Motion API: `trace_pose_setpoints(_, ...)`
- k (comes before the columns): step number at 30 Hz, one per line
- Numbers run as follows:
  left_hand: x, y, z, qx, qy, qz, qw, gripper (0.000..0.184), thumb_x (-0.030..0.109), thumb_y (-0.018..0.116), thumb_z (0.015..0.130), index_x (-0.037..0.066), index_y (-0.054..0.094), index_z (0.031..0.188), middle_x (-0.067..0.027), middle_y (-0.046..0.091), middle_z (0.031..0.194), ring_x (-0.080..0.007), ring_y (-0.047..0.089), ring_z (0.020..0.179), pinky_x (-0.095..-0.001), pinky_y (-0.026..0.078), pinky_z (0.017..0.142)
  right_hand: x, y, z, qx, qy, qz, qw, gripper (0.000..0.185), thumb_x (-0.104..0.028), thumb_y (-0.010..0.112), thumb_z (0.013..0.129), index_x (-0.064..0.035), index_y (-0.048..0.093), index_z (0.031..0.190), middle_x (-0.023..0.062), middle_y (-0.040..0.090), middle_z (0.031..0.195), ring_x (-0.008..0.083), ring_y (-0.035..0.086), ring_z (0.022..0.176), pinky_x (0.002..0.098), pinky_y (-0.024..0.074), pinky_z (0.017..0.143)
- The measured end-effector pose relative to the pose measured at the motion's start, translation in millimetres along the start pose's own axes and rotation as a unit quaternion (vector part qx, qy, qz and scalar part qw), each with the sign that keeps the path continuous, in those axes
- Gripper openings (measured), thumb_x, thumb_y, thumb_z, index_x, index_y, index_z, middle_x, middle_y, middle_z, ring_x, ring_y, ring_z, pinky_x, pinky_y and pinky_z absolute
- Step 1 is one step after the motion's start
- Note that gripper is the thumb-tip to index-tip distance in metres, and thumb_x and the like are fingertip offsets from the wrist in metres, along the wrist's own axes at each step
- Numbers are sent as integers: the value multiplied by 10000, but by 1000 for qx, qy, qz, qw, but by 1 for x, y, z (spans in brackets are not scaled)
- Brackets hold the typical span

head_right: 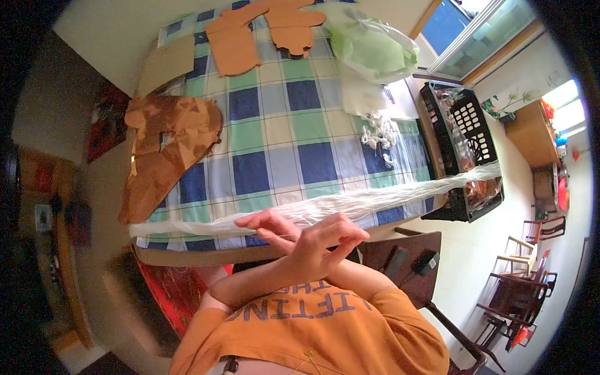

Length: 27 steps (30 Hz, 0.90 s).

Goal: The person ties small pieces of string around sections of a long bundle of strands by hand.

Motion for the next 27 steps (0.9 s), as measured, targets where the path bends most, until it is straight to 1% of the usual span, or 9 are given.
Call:
trace_pose_setpoints(5, 48, -107, -5, 128, -8, 201, 971, 425, -73, 530, 854, 16, 513, 1269, -165, 548, 1291, -293, 529, 1208, -363, 445, 974, 10, -42, -37, 6, 230, 40, 972, 257, -256, 423, 990, -50, 566, 1049, 12, 570, 895, 100, 541, 810, 260, 455, 758)
trace_pose_setpoints(9, 22, -162, -28, 75, -107, 609, 782, 658, -21, 586, 828, 71, 342, 1432, -106, 376, 1462, -235, 364, 1352, -501, 233, 1112, -56, -76, -42, 69, 111, -270, 954, 129, -103, 503, 956, -20, 601, 948, 17, 556, 744, 85, 526, 686, 232, 446, 674)
trace_pose_setpoints(10, 17, -169, -35, 63, -145, 637, 755, 473, 22, 618, 822, 35, 519, 1285, -126, 536, 1297, -245, 510, 1217, -509, 236, 1102, -82, -75, -36, 86, -10, -350, 933, 110, -28, 500, 934, -6, 608, 932, -4, 578, 772, 63, 491, 696, 216, 413, 638)
trace_pose_setpoints(12, -29, -171, -70, -119, -386, 529, 746, 211, 34, 639, 818, 20, 659, 1028, -142, 642, 1039, -242, 612, 1033, -493, 286, 1071, -89, -97, -43, 147, -22, -358, 922, 113, 19, 497, 916, 8, 609, 928, 15, 588, 783, 70, 482, 676, 226, 409, 611)
trace_pose_setpoints(15, 0, -105, -85, -160, -275, -271, 909, 113, 57, 672, 811, 47, 686, 923, -164, 655, 931, -296, 609, 1058, -551, 302, 1030, -80, -115, -46, 174, 47, -404, 897, 89, 9, 524, 903, 6, 605, 939, 80, 605, 790, 167, 551, 679, 285, 451, 634)
trace_pose_setpoints(18, 11, -118, -66, 33, -121, -29, 992, 142, 137, 687, 812, 41, 655, 912, -192, 569, 1248, -307, 505, 1227, -577, 331, 1010, -57, -83, -39, 38, 26, -446, 894, 89, -42, 572, 891, -21, 611, 968, 133, 615, 818, 297, 602, 729, 329, 483, 671)
trace_pose_setpoints(20, 28, -124, -34, 60, -120, 498, 857, 119, 126, 673, 825, 44, 641, 906, -193, 500, 1348, -314, 413, 1323, -604, 224, 1074, -62, -54, -38, -18, 18, -447, 894, 98, -29, 580, 871, -27, 614, 963, 137, 615, 816, 321, 618, 775, 361, 490, 680)
trace_pose_setpoints(24, -16, -103, -60, -80, -188, 322, 924, 126, 164, 666, 847, 54, 607, 854, -131, 601, 1202, -308, 541, 1167, -593, 261, 1038, -96, -74, -40, 69, -38, -462, 883, 94, 2, 578, 858, -2, 618, 943, 132, 603, 781, 313, 603, 707, 341, 483, 621)
trace_pose_setpoints(27, -4, -80, -66, -67, -186, -273, 941, 79, 131, 611, 885, 53, 611, 871, -81, 653, 1081, -270, 600, 1042, -520, 303, 1030, -92, -75, -36, 55, -75, -496, 864, 114, -8, 609, 819, -16, 606, 933, 113, 580, 742, 306, 583, 668, 345, 476, 597)
Point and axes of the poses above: each hand's wrist, its own z-axis towards the middle knuckle, its own y-axis out of the palm, x = y × z, the point moved 10 cm from there along z, towards the middle knuckle
